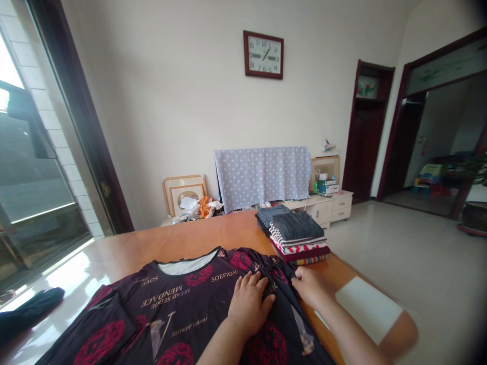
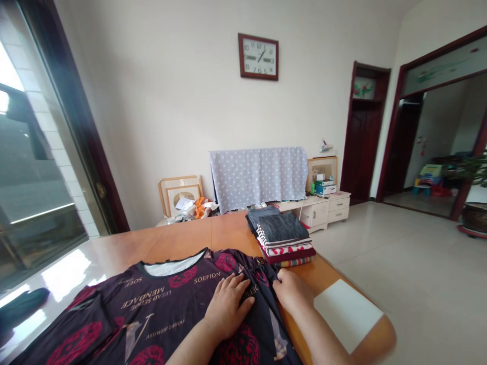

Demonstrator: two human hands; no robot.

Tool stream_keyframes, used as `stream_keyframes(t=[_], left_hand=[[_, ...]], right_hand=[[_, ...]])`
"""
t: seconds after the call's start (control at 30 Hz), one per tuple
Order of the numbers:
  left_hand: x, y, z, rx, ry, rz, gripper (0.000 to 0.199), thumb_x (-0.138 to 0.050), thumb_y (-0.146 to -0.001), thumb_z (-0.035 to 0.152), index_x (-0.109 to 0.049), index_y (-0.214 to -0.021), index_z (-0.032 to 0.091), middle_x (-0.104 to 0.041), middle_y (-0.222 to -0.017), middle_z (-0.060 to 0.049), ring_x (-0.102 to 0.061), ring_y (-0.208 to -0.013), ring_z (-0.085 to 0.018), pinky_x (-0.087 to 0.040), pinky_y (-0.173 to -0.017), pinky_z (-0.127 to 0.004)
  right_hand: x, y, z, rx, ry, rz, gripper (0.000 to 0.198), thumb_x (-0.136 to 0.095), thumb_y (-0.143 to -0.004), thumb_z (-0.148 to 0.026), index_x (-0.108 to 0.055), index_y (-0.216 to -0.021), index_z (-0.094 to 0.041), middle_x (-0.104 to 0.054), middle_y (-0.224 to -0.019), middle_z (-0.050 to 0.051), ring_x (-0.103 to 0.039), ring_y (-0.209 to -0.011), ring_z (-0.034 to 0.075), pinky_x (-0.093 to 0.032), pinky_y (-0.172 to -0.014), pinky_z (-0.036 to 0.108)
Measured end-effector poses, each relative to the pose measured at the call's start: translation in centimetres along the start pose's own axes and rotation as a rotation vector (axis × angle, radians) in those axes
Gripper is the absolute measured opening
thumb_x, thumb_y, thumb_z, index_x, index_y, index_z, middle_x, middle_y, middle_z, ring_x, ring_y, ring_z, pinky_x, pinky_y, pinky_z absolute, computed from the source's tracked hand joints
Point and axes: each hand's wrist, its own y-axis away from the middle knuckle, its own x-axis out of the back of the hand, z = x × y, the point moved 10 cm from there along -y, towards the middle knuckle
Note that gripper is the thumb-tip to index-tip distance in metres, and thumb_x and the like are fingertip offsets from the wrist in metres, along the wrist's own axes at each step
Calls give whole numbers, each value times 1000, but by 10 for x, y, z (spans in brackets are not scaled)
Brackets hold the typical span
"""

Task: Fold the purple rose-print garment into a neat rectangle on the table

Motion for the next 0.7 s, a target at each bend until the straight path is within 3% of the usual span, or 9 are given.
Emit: stream_keyframes(t=[0.27,0.33,0.4,0.47,0.57,0.63,0.7], left_hand=[[4,-2,0,13,158,11,54,-50,-92,55,-62,-139,31,-52,-152,-10,-32,-148,-40,-12,-123,-61],[3,-3,-2,17,211,21,53,-55,-90,54,-64,-137,31,-54,-151,-9,-33,-147,-40,-12,-123,-60],[5,-6,-8,27,308,48,51,-62,-86,52,-68,-132,30,-58,-147,-10,-37,-145,-39,-14,-123,-58],[10,-10,-21,77,524,103,47,-64,-84,51,-72,-122,26,-65,-137,-12,-48,-137,-37,-26,-120,-54],[16,-10,-62,271,1032,260,44,-56,-88,53,-72,-113,20,-73,-118,-12,-65,-115,-31,-46,-105,-47],[17,-5,-91,431,1302,389,45,-55,-89,55,-70,-111,18,-74,-116,-13,-68,-109,-27,-50,-99,-43],[16,1,-109,532,1432,465,47,-57,-89,58,-70,-109,16,-73,-118,-15,-69,-108,-26,-51,-98,-40]], right_hand=[[27,15,7,-81,-572,297,21,-55,-81,-43,-62,-76,-24,-62,-59,-1,-59,-65,22,-41,-60,29],[32,22,-5,-38,-611,330,19,-58,-80,-43,-63,-79,-24,-64,-63,0,-61,-69,23,-45,-64,31],[44,34,-30,108,-576,373,17,-60,-79,-40,-65,-84,-24,-71,-78,4,-65,-83,26,-50,-76,34],[49,51,-69,373,-496,330,14,-59,-80,-31,-67,-89,-25,-74,-104,7,-64,-107,28,-48,-96,38],[33,78,-113,684,-405,120,23,-53,-81,-18,-69,-94,-27,-68,-129,4,-51,-134,25,-36,-114,40],[25,81,-110,657,-404,89,29,-49,-82,-15,-69,-99,-28,-68,-129,3,-53,-132,23,-38,-113,39],[21,75,-92,542,-405,140,30,-48,-83,-17,-68,-103,-27,-70,-122,5,-60,-120,23,-43,-106,38]])
